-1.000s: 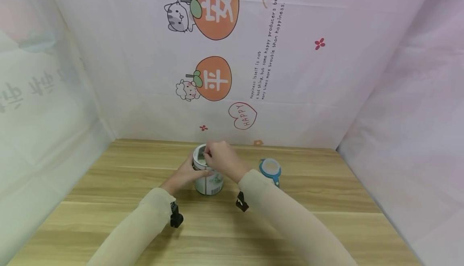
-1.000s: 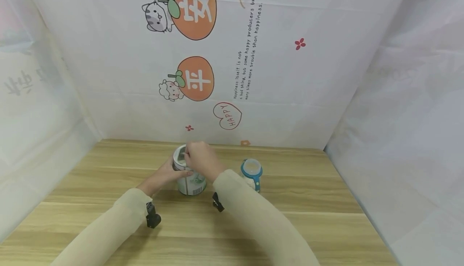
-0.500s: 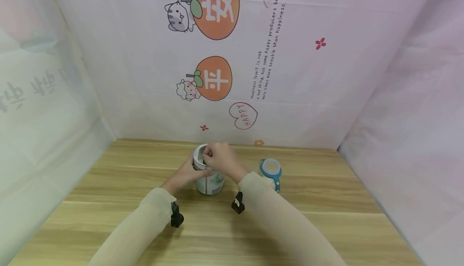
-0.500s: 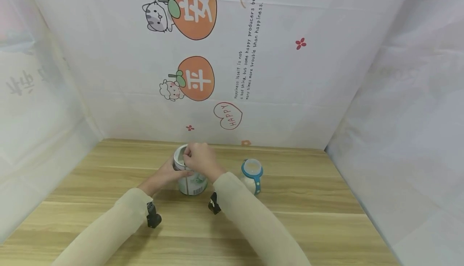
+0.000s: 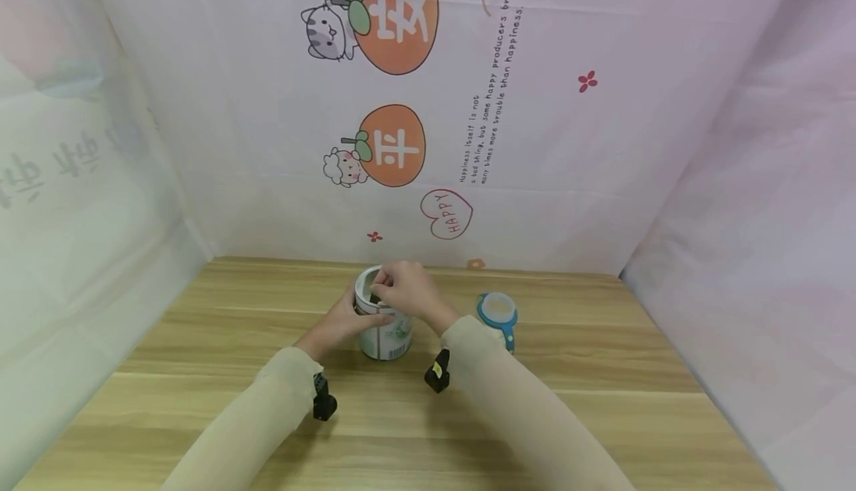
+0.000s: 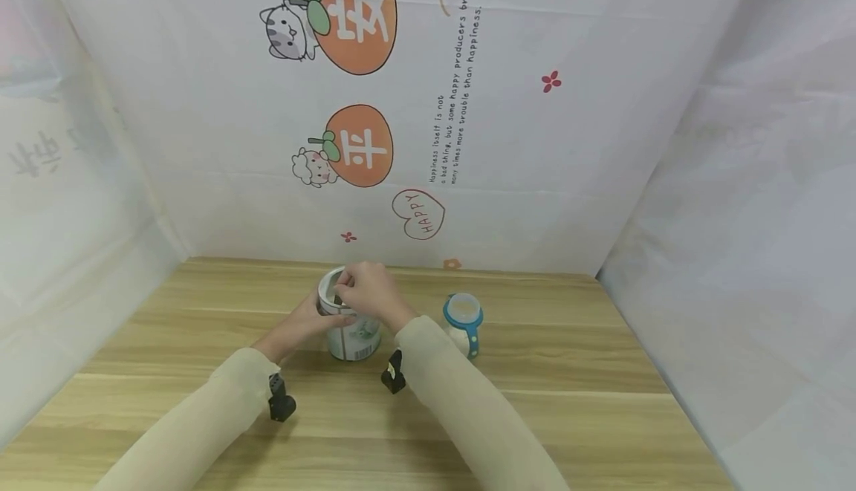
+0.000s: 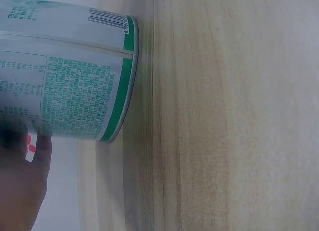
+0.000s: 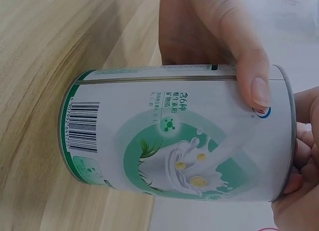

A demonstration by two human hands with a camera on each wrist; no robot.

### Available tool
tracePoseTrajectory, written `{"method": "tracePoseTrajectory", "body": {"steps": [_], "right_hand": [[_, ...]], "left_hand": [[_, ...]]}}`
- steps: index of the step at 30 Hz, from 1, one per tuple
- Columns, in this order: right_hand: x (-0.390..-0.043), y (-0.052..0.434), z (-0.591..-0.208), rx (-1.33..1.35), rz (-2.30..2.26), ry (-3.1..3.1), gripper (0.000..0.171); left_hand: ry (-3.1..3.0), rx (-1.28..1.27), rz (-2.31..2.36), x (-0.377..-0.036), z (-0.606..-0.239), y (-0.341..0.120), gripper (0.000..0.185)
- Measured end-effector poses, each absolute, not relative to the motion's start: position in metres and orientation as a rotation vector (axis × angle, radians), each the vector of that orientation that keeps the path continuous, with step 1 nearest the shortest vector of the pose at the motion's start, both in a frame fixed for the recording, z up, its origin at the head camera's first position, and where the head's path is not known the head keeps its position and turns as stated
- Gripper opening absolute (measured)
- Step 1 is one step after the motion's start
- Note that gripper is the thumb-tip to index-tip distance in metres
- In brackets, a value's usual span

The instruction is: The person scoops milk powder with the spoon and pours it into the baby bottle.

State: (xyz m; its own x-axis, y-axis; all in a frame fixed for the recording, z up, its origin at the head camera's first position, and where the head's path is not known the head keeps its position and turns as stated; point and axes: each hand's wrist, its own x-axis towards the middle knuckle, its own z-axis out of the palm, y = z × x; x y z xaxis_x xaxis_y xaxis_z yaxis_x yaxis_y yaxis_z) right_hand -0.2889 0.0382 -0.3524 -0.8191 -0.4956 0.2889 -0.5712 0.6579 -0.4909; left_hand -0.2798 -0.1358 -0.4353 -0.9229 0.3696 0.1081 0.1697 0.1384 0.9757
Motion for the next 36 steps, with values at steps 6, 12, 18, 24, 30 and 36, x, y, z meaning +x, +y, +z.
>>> {"method": "tracePoseTrajectory", "body": {"steps": [6, 12, 18, 24, 30, 36], "right_hand": [[-0.290, 0.040, -0.353, 0.873, 0.958, -2.742, 0.008], [-0.289, 0.043, -0.351, 0.884, 1.024, -2.726, 0.009], [-0.288, 0.046, -0.350, 0.872, 1.083, -2.726, 0.009], [-0.289, 0.049, -0.348, 0.860, 1.210, -2.705, 0.011], [-0.289, 0.057, -0.343, 0.802, 1.327, -2.699, 0.013], [-0.296, 0.069, -0.342, 0.645, 1.523, -2.691, 0.016]], "left_hand": [[2.217, 0.569, 1.913, -0.280, -0.436, -0.136, 0.092], [2.234, 0.563, 1.912, -0.283, -0.437, -0.135, 0.094], [2.228, 0.529, 1.911, -0.283, -0.438, -0.134, 0.096], [2.236, 0.512, 1.907, -0.281, -0.438, -0.135, 0.094], [2.247, 0.517, 1.910, -0.282, -0.438, -0.134, 0.090], [2.264, 0.469, 1.914, -0.280, -0.436, -0.134, 0.091]]}}
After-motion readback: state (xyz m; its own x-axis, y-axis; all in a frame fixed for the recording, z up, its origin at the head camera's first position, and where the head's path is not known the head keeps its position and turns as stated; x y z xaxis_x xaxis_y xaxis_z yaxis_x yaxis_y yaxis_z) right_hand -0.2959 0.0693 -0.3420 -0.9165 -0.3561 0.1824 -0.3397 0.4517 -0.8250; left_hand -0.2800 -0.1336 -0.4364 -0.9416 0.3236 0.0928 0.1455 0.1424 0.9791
